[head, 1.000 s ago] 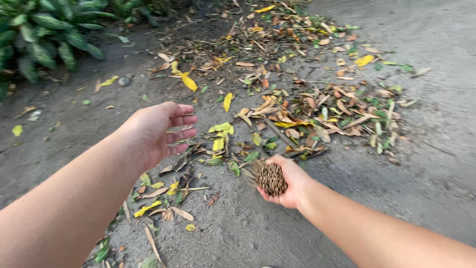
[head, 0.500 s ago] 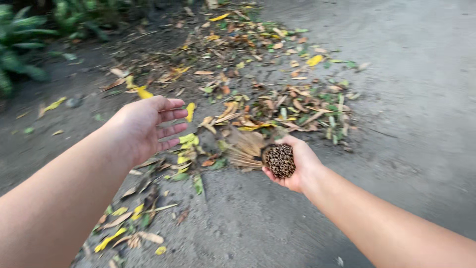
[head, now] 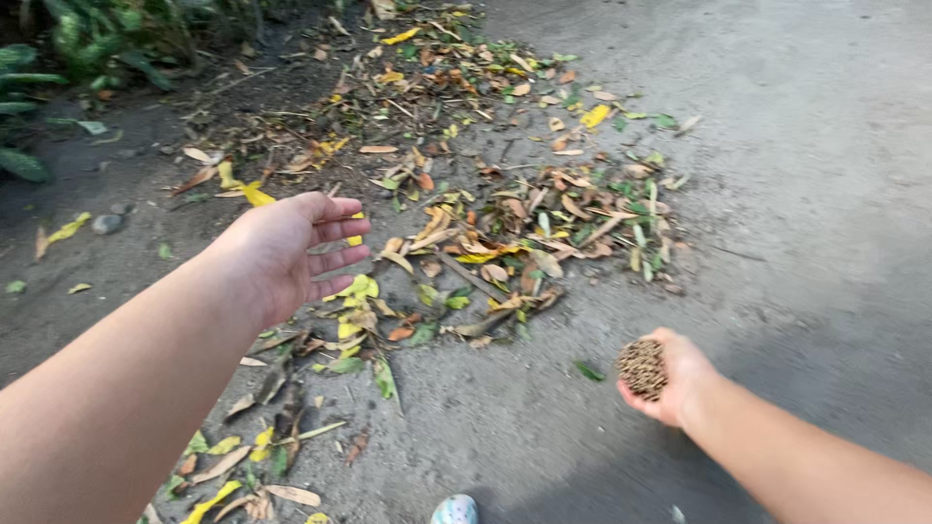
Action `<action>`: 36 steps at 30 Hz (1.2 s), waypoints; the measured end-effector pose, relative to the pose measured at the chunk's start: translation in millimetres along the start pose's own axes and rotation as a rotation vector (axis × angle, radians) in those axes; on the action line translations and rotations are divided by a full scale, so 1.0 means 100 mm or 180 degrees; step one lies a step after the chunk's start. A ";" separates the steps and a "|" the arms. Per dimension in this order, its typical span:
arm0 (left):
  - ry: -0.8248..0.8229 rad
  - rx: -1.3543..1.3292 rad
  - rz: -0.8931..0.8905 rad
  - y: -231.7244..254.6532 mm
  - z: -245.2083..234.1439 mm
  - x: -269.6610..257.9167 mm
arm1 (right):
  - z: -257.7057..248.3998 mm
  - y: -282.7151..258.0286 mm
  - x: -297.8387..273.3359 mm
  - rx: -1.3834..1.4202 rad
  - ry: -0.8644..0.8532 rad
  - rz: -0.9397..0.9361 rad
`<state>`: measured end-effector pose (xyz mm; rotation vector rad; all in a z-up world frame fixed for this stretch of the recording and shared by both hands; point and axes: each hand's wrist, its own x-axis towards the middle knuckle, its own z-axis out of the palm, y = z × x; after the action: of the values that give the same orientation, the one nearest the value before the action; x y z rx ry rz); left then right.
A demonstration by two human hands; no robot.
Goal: The person sweeps dried leaves and debris on a dirt path using a small hand broom made of sticks.
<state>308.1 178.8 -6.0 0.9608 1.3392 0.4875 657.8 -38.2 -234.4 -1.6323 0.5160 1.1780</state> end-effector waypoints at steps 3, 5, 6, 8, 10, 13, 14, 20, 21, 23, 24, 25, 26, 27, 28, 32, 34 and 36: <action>0.0090 0.0051 0.0003 0.05 -0.18 0.06 | 0.60 0.19 -0.13 -0.0232 -0.0553 0.0235; 0.0181 0.0001 0.0004 0.08 -0.29 0.09 | 1.05 0.31 -0.23 -0.0393 -0.0939 0.0279; 0.0229 -0.0023 0.0009 0.11 -0.36 0.10 | 1.27 0.36 -0.27 -0.0449 -0.1057 0.0286; 0.0352 -0.0022 0.0020 0.13 -0.49 0.12 | 1.58 0.32 -0.34 -0.0502 -0.1382 0.0272; 0.0421 -0.0001 0.0021 0.13 -0.57 0.15 | 1.75 0.24 -0.35 -0.0487 -0.1748 0.0240; 0.0396 0.0028 0.0017 0.17 -0.62 0.24 | 1.69 0.05 -0.38 -0.0465 -0.1974 0.0349; 0.0371 0.0017 -0.0008 0.17 -0.61 0.28 | 1.69 0.02 -0.39 -0.0460 -0.2117 0.0379; -0.0034 0.0004 0.0089 0.33 -0.28 0.52 | 1.59 -0.35 -0.60 -0.0191 -0.2104 0.0231; -0.0110 -0.0007 0.0110 0.37 -0.21 0.54 | 1.56 -0.41 -0.65 -0.0089 -0.1998 0.0203; -0.0182 0.0047 0.0122 0.44 -0.08 0.57 | 1.47 -0.52 -0.75 0.0121 -0.1620 0.0120; -0.0215 0.0072 0.0125 0.45 -0.03 0.57 | 1.41 -0.56 -0.78 0.0229 -0.1347 0.0067; -0.0238 0.0052 0.0133 0.46 0.02 0.57 | 1.35 -0.60 -0.81 0.0326 -0.1086 0.0020; -0.0260 0.0031 0.0141 0.47 0.07 0.57 | 1.26 -0.64 -0.81 0.0395 -0.0846 -0.0046; -0.0257 0.0002 0.0148 0.46 0.10 0.57 | 1.16 -0.68 -0.78 0.0444 -0.0623 -0.0104; -0.0232 0.0017 0.0149 0.46 0.13 0.58 | 1.05 -0.72 -0.72 0.0494 -0.0401 -0.0163; -0.0125 -0.0100 0.0111 0.43 0.15 0.62 | 0.56 -0.85 -0.21 0.0348 -0.0078 -0.0197; -0.0034 -0.0151 0.0052 0.38 0.12 0.64 | 0.38 -0.90 0.05 0.0259 0.0169 -0.0127; 0.0118 -0.0116 -0.0039 0.35 0.11 0.64 | 0.41 -0.91 0.26 0.0169 0.0164 -0.0010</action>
<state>339.5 244.2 -16.3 0.9171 1.3644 0.5210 722.3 40.0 -214.2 -1.6208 0.5726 1.1133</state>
